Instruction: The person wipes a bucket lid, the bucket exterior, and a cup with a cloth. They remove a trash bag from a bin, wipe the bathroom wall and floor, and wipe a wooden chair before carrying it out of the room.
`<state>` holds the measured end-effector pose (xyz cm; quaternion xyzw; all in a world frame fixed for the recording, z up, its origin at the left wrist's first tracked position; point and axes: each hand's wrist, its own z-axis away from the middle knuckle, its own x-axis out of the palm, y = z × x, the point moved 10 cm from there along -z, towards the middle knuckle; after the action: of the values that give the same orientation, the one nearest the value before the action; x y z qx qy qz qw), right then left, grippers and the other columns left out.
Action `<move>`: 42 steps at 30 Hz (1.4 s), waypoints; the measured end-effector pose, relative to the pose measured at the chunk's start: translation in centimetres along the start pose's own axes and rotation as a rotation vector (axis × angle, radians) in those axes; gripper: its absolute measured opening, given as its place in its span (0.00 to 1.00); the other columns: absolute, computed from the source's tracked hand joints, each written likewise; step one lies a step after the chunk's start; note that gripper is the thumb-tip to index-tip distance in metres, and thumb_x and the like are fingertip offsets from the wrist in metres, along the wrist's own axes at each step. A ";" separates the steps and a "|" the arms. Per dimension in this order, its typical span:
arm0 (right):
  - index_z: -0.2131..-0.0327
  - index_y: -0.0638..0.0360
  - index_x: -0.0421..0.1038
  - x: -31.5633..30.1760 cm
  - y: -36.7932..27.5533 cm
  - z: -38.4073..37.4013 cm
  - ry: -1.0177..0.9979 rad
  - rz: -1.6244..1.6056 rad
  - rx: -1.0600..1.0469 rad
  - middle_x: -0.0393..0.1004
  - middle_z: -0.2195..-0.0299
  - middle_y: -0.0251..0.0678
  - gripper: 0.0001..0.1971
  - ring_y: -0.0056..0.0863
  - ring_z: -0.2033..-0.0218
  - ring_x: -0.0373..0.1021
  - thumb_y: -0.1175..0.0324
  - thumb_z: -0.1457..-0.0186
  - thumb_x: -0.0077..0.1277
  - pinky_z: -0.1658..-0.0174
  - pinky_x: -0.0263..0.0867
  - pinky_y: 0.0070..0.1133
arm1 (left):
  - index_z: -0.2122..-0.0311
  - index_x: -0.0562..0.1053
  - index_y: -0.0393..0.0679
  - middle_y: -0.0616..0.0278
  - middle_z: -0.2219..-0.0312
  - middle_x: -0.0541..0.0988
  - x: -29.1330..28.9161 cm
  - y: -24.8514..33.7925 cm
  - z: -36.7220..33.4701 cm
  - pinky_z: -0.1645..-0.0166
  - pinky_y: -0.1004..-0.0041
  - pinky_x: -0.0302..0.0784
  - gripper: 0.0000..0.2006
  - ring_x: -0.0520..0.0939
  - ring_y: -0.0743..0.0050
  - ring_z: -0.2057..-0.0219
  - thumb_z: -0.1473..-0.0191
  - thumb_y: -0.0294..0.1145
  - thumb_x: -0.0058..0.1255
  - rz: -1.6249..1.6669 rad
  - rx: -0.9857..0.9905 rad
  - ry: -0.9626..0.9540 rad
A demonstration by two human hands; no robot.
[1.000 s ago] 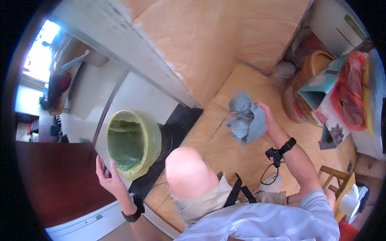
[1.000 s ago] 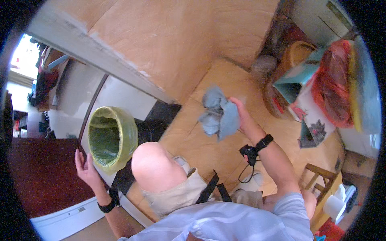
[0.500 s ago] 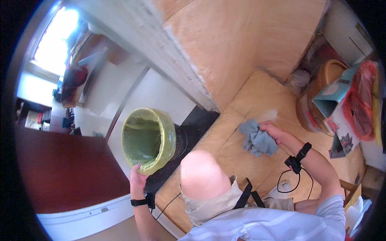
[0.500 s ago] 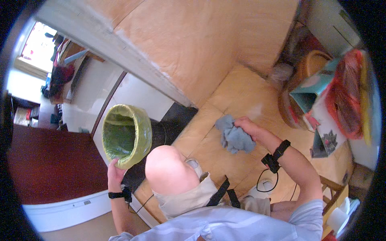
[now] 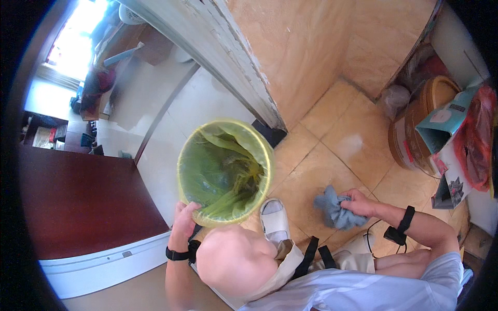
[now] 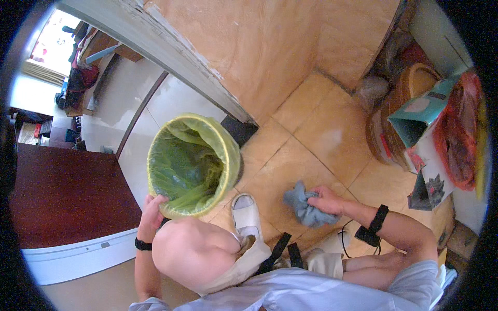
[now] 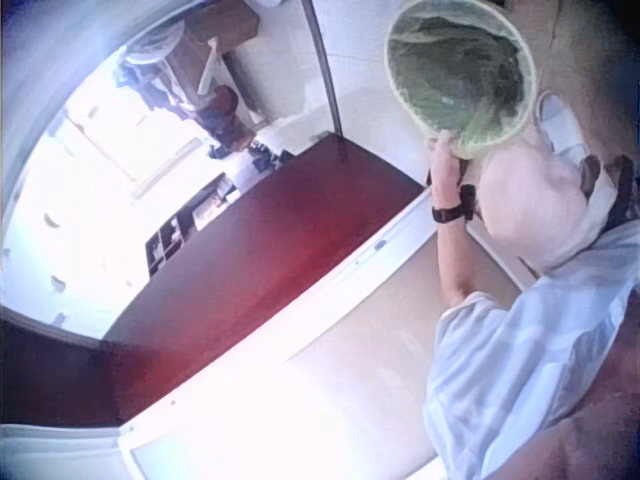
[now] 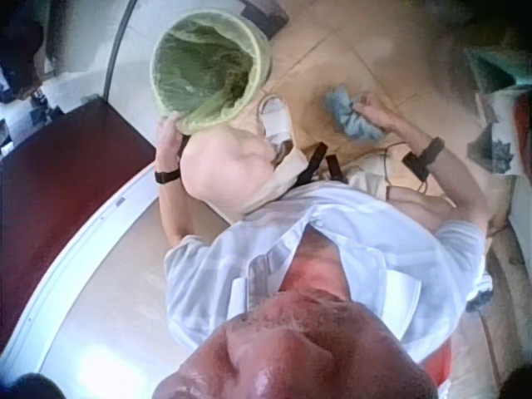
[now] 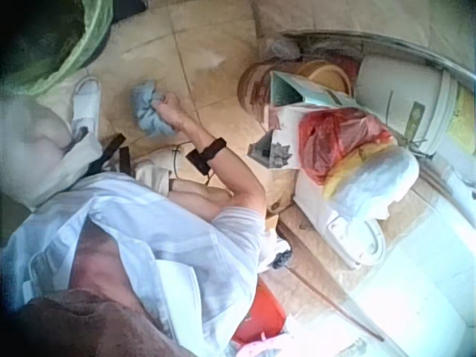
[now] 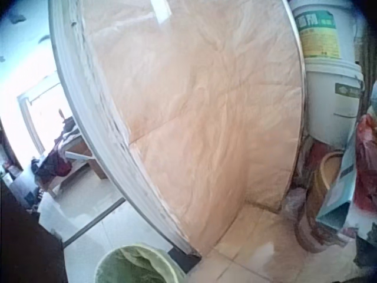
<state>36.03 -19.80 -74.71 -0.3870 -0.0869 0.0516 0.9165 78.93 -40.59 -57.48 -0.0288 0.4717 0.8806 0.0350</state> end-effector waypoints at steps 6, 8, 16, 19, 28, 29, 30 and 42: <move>0.59 0.64 0.73 1.7 0.6 2.7 -0.067 0.265 -0.061 0.77 0.71 0.39 0.16 0.25 0.70 0.72 0.67 0.51 0.48 0.63 0.69 0.24 | 0.62 0.74 0.32 0.63 0.67 0.78 8.8 1.0 1.2 0.63 0.76 0.73 0.12 0.77 0.77 0.69 0.55 0.20 0.47 -0.256 0.061 -0.390; 0.59 0.64 0.73 1.3 1.1 3.1 -0.062 0.358 -0.076 0.77 0.69 0.42 0.17 0.29 0.68 0.72 0.65 0.51 0.48 0.62 0.68 0.26 | 0.61 0.74 0.32 0.63 0.67 0.78 12.5 2.4 1.3 0.62 0.77 0.72 0.13 0.77 0.78 0.68 0.55 0.20 0.47 -0.358 0.093 -0.474; 0.62 0.65 0.72 -3.0 1.1 9.2 0.132 0.417 -0.137 0.75 0.66 0.50 0.17 0.38 0.64 0.72 0.63 0.54 0.48 0.58 0.67 0.31 | 0.64 0.74 0.33 0.68 0.74 0.78 29.1 1.1 -2.6 0.70 0.77 0.70 0.11 0.75 0.81 0.74 0.53 0.21 0.44 -0.492 0.120 -0.710; 0.65 0.65 0.71 -5.2 1.0 11.5 0.271 0.419 -0.174 0.75 0.69 0.47 0.15 0.35 0.66 0.72 0.64 0.54 0.48 0.60 0.67 0.30 | 0.67 0.74 0.34 0.68 0.78 0.76 34.6 2.0 -4.0 0.76 0.75 0.68 0.08 0.75 0.81 0.78 0.53 0.22 0.45 -0.382 0.137 -0.657; 0.64 0.64 0.72 -6.5 3.4 12.8 0.427 0.076 -0.124 0.75 0.73 0.40 0.14 0.27 0.71 0.70 0.64 0.51 0.47 0.62 0.67 0.26 | 0.58 0.68 0.30 0.52 0.65 0.78 43.9 2.6 -5.0 0.70 0.69 0.78 0.13 0.81 0.64 0.68 0.48 0.27 0.46 -0.095 0.068 -0.692; 0.64 0.64 0.72 -6.5 3.3 12.5 0.445 0.092 -0.164 0.74 0.73 0.37 0.12 0.22 0.70 0.68 0.68 0.51 0.47 0.63 0.67 0.23 | 0.56 0.67 0.29 0.51 0.64 0.77 43.9 2.3 -4.8 0.66 0.66 0.80 0.15 0.81 0.62 0.67 0.46 0.30 0.46 -0.127 0.048 -0.709; 0.64 0.65 0.72 -6.6 3.0 12.3 0.462 0.109 -0.204 0.74 0.72 0.33 0.11 0.17 0.69 0.67 0.71 0.51 0.47 0.63 0.67 0.20 | 0.54 0.65 0.29 0.50 0.62 0.76 43.8 2.0 -4.5 0.63 0.64 0.81 0.17 0.82 0.59 0.65 0.44 0.32 0.47 -0.159 0.030 -0.724; 0.57 0.65 0.71 -8.0 -1.1 10.0 0.440 0.200 -0.364 0.76 0.68 0.40 0.18 0.23 0.67 0.70 0.67 0.52 0.48 0.60 0.68 0.23 | 0.50 0.64 0.34 0.48 0.58 0.75 43.8 2.3 -1.9 0.58 0.62 0.79 0.27 0.80 0.56 0.60 0.44 0.48 0.50 -0.193 -0.157 -0.940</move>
<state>26.25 -14.84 -67.98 -0.5533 0.1444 0.0399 0.8194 35.13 -41.92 -60.34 0.3261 0.3319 0.8240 0.3234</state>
